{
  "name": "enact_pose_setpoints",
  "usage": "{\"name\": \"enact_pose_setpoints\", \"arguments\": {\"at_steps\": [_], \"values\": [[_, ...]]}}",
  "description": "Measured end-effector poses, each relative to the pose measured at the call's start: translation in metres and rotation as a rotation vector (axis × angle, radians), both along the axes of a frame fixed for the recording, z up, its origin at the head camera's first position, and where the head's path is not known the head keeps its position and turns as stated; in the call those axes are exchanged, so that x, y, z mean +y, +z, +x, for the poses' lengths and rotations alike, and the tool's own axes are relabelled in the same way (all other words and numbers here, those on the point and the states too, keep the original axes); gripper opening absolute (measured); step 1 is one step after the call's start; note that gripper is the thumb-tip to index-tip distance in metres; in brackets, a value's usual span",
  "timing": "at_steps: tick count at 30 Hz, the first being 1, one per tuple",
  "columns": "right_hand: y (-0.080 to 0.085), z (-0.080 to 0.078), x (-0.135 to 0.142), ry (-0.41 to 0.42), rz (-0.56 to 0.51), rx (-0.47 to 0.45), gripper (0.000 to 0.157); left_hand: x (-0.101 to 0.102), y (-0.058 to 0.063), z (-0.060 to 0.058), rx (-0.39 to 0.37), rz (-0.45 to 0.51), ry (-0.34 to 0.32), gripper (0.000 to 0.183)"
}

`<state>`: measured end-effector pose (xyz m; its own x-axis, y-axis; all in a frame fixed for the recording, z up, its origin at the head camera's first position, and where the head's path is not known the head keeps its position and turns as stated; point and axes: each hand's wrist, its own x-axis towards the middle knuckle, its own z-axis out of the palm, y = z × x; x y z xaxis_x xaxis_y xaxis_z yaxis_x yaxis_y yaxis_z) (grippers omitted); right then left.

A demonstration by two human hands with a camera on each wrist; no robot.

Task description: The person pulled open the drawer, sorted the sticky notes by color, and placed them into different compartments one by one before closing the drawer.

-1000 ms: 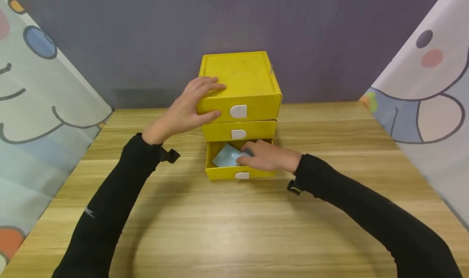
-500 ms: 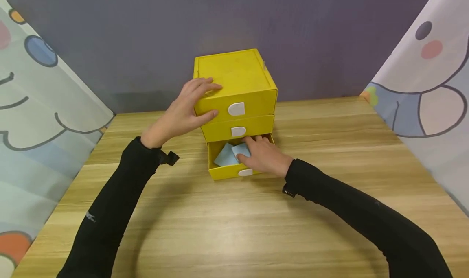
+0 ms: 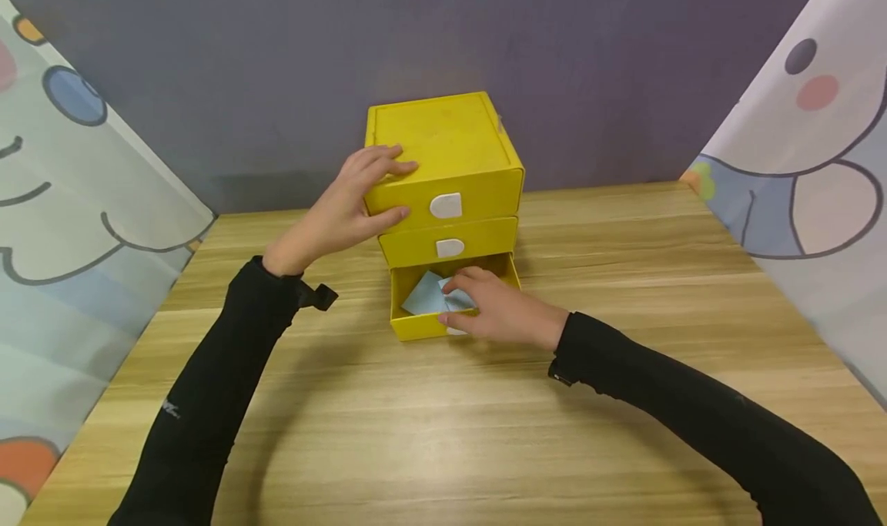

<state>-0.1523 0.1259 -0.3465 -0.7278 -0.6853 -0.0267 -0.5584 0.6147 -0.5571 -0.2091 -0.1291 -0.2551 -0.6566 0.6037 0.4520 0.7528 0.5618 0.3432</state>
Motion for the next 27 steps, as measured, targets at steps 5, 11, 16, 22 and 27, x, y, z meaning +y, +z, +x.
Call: {"name": "enact_pose_setpoints", "arguments": {"at_steps": [5, 11, 16, 22, 27], "values": [[-0.002, 0.005, -0.003, 0.031, 0.011, 0.02, 0.039, -0.002, 0.0, -0.003, -0.011, 0.018, -0.024, 0.043], [-0.001, 0.009, -0.006, 0.071, 0.144, -0.019, 0.043, -0.003, 0.0, -0.005, -0.024, 0.022, -0.04, 0.04], [0.001, 0.012, -0.006, 0.056, 0.13, -0.025, 0.044, -0.004, 0.0, -0.005, -0.037, 0.019, -0.043, 0.038], [0.004, 0.014, -0.005, 0.1, 0.052, 0.009, 0.033, -0.004, 0.001, -0.005, -0.039, 0.031, -0.043, 0.037], [-0.001, 0.013, -0.009, 0.172, -0.031, 0.125, 0.026, -0.003, -0.001, -0.005, -0.025, 0.037, -0.034, 0.039]]}}
